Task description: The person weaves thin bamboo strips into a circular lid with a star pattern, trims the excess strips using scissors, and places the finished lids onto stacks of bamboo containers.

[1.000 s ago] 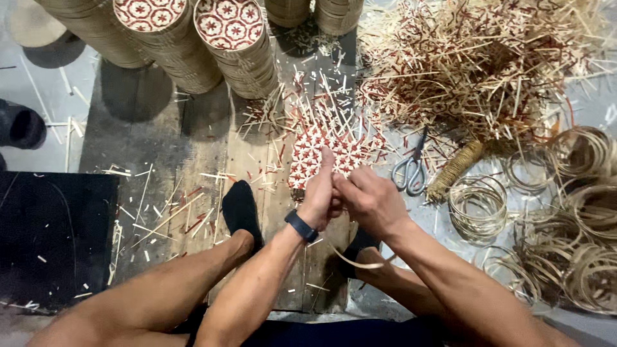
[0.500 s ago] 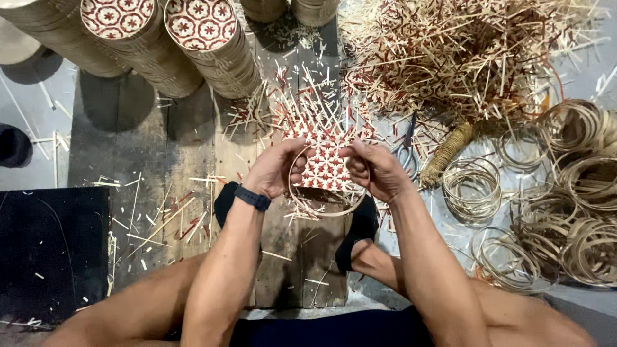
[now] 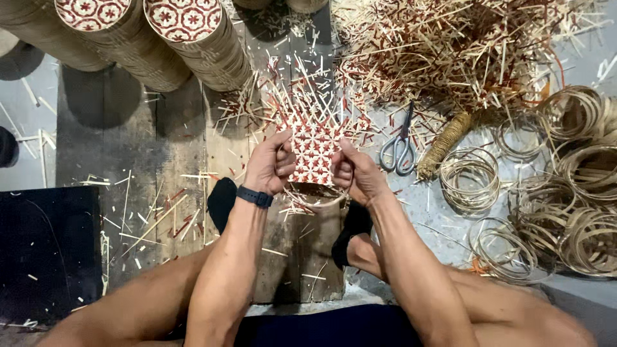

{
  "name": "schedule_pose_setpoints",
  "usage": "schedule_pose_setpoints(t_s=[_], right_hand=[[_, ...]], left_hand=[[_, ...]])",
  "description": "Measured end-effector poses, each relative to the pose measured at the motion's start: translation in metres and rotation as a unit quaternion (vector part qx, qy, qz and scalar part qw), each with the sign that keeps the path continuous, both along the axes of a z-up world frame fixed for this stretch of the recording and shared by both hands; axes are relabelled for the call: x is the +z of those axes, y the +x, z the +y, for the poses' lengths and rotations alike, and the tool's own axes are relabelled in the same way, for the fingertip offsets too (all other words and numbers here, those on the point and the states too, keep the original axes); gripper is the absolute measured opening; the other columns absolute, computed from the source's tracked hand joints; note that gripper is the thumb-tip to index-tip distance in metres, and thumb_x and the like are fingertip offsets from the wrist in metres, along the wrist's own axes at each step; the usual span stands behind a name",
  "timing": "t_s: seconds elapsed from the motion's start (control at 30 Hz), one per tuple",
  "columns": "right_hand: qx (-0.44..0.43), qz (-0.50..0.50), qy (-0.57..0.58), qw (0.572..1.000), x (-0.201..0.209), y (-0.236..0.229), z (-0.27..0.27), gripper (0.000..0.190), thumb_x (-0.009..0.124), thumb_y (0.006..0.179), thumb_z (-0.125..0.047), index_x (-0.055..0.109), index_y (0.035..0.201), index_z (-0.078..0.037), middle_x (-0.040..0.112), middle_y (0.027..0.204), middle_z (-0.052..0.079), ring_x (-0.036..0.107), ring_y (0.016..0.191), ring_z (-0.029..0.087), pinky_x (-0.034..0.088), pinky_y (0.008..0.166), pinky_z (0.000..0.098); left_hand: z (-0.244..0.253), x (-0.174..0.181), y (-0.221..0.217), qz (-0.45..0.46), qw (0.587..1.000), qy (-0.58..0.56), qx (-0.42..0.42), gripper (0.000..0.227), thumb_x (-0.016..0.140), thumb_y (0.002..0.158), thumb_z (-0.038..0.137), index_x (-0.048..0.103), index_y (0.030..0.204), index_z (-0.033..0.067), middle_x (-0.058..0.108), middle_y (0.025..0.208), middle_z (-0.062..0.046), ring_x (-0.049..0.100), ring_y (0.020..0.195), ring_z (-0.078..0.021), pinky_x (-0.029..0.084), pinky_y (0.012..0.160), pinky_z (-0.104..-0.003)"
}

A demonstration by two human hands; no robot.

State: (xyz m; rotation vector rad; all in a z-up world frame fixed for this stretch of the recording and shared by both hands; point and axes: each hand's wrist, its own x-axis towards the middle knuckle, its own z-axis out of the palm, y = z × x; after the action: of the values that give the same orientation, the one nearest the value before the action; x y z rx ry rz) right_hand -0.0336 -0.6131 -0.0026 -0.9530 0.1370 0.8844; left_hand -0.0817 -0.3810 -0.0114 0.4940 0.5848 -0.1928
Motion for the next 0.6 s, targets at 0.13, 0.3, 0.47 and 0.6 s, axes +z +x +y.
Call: schedule_pose_setpoints(t_s=[0.13,0.3,0.47,0.6], right_hand=[[-0.025,-0.069,-0.124,0.99,-0.005,0.007,-0.009,0.028,0.072,0.09,-0.033,0.071,0.095,-0.006,0.063,0.074,-0.002,0.058,0.061,0.008,0.05,0.054,0.0222],[-0.064,-0.186,-0.29,0.937,-0.052,0.022,-0.011,0.016,0.078,0.083,-0.01,0.071,0.097,-0.005,0.07,0.074,0.002,0.064,0.06,0.011,0.053,0.053,0.027],[-0.068,-0.243,-0.46,0.851,-0.103,0.044,0.007,0.018,0.083,0.08,-0.011,0.078,0.095,-0.003,0.074,0.077,0.005,0.068,0.064,0.014,0.056,0.057,0.0299],[-0.076,-0.365,-0.503,0.78,-0.129,0.048,0.024,0.019,0.077,0.077,-0.008,0.081,0.096,-0.005,0.078,0.083,0.011,0.075,0.073,0.019,0.059,0.072,0.0324]], left_hand=[[0.006,-0.011,0.003,0.021,1.0,0.002,0.017,0.025,0.07,0.097,0.024,0.06,0.079,0.0088,0.045,0.054,0.005,0.036,0.042,-0.005,0.026,0.037,-0.021],[-0.001,-0.054,0.007,0.073,0.989,0.104,0.082,0.01,0.068,0.092,0.02,0.066,0.086,0.0127,0.05,0.058,0.005,0.043,0.047,-0.007,0.032,0.04,-0.022],[0.004,-0.117,0.014,0.015,0.815,0.577,0.048,0.016,0.077,0.088,0.019,0.078,0.097,0.0063,0.074,0.085,-0.006,0.067,0.075,-0.0159,0.053,0.066,-0.03],[0.015,-0.156,0.019,0.034,0.634,0.772,-0.035,0.02,0.084,0.079,0.02,0.082,0.095,0.0083,0.076,0.091,-0.015,0.072,0.085,-0.0303,0.055,0.078,-0.039]])
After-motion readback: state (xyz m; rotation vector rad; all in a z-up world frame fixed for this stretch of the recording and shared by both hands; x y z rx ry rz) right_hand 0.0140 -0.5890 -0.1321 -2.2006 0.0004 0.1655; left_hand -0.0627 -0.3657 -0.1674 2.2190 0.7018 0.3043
